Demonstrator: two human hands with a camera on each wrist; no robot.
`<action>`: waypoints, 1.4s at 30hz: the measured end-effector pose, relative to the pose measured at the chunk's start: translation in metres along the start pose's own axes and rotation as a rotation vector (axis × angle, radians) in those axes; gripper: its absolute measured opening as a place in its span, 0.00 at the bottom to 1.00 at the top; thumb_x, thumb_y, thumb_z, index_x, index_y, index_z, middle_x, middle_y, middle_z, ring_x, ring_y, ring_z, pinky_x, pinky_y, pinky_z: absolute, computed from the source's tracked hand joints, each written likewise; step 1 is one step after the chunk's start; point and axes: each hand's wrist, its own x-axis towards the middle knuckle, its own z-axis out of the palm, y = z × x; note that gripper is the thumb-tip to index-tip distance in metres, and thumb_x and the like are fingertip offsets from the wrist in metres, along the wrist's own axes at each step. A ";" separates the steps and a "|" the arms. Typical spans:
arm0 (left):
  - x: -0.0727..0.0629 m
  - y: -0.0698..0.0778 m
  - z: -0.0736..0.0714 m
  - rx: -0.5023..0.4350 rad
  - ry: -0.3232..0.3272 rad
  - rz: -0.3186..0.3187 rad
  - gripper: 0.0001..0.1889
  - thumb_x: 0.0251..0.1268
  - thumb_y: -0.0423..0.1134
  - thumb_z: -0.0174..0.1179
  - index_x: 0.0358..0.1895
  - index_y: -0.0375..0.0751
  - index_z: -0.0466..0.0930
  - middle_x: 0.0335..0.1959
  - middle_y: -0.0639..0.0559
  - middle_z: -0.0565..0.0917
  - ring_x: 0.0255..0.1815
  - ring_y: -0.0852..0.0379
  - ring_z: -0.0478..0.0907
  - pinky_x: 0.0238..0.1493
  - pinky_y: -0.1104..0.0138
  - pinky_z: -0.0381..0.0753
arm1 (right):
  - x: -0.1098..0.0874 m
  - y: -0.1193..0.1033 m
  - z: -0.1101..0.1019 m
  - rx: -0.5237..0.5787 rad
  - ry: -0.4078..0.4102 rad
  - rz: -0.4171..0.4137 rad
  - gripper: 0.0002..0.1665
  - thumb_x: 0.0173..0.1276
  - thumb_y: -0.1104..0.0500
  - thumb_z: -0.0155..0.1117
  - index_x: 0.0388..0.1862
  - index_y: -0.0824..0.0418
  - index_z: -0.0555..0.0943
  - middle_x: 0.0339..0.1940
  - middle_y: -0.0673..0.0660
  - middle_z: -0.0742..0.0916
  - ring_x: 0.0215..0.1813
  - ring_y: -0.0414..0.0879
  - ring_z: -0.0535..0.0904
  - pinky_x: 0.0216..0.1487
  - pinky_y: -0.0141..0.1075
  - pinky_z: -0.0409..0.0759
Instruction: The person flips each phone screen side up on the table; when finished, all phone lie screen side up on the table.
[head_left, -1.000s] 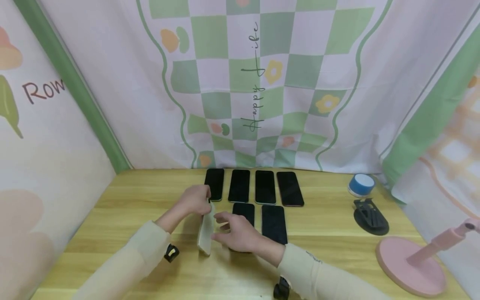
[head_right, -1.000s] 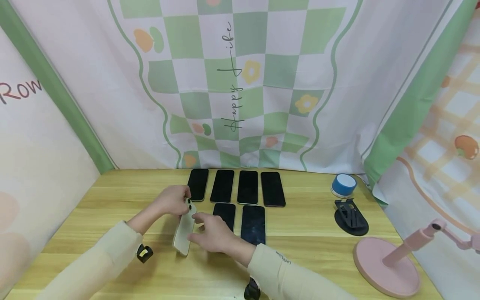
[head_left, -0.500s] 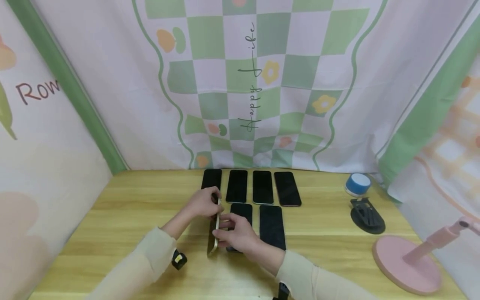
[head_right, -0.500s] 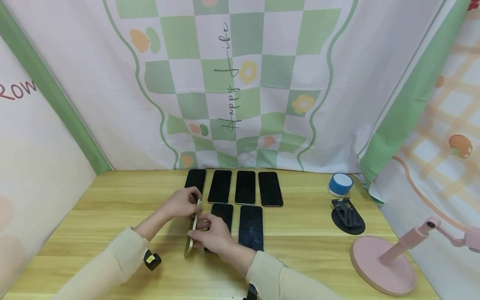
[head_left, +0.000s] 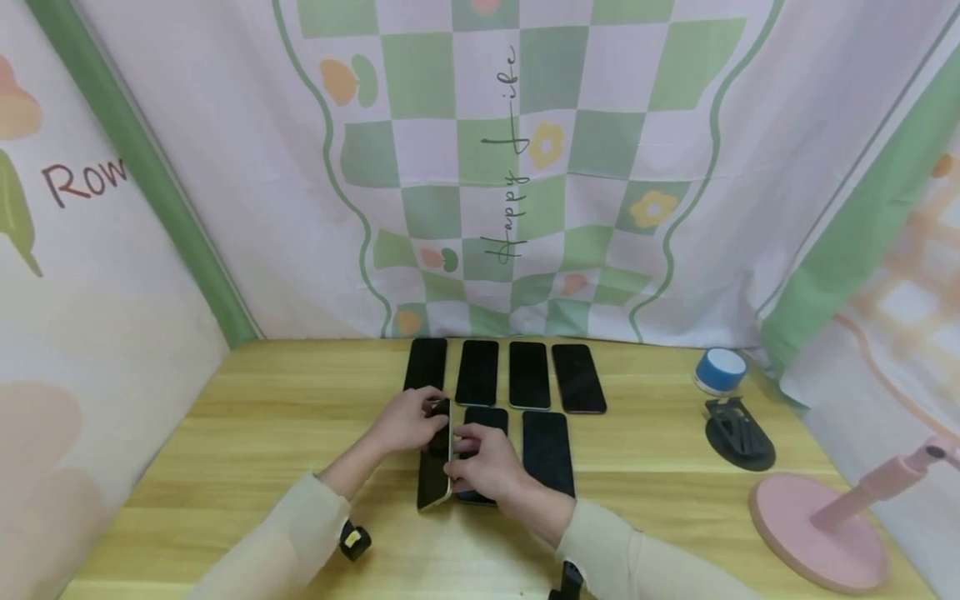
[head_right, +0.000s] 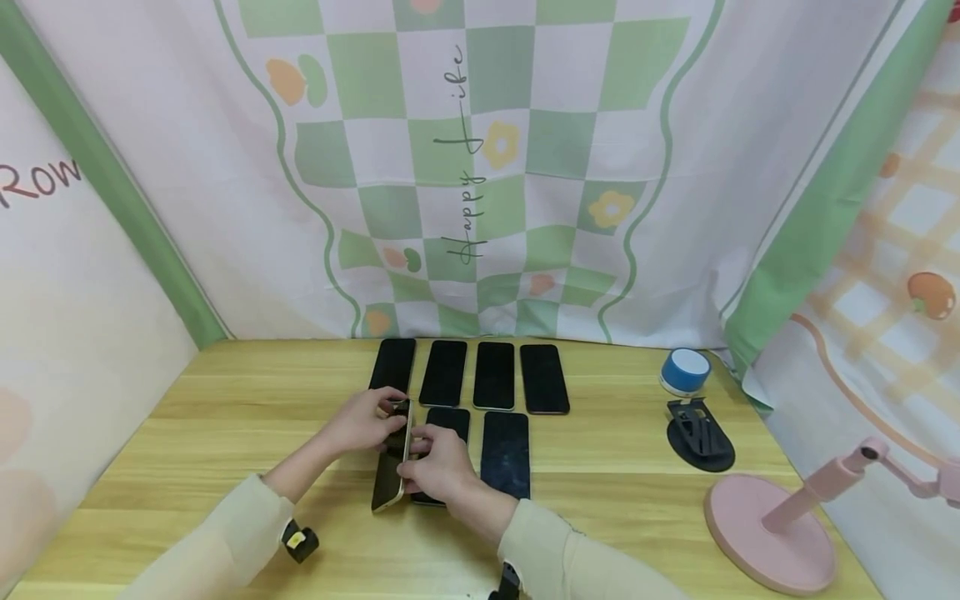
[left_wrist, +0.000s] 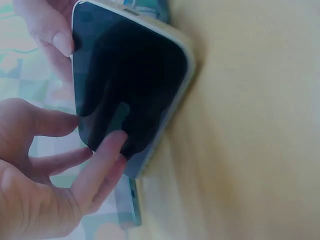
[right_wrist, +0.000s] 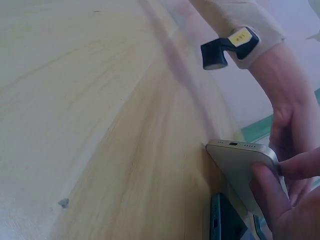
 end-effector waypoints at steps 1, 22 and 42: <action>-0.003 -0.003 0.000 0.000 0.002 0.009 0.20 0.70 0.36 0.64 0.62 0.36 0.81 0.55 0.31 0.86 0.35 0.50 0.89 0.40 0.60 0.87 | 0.000 0.000 -0.001 0.001 -0.002 0.006 0.37 0.65 0.73 0.67 0.73 0.74 0.70 0.59 0.73 0.84 0.45 0.59 0.91 0.40 0.44 0.92; -0.039 -0.034 -0.012 0.300 -0.183 0.110 0.46 0.53 0.48 0.79 0.77 0.45 0.69 0.82 0.35 0.63 0.79 0.25 0.59 0.70 0.22 0.58 | 0.002 0.004 0.005 -0.154 -0.033 -0.018 0.49 0.65 0.71 0.69 0.80 0.72 0.56 0.76 0.74 0.74 0.70 0.65 0.80 0.60 0.50 0.87; -0.037 -0.031 -0.011 0.349 -0.165 0.069 0.44 0.48 0.41 0.83 0.73 0.47 0.74 0.82 0.38 0.62 0.77 0.23 0.60 0.59 0.15 0.61 | -0.002 -0.004 0.015 -0.225 -0.064 0.059 0.54 0.60 0.64 0.75 0.80 0.70 0.56 0.82 0.73 0.66 0.81 0.69 0.63 0.80 0.64 0.62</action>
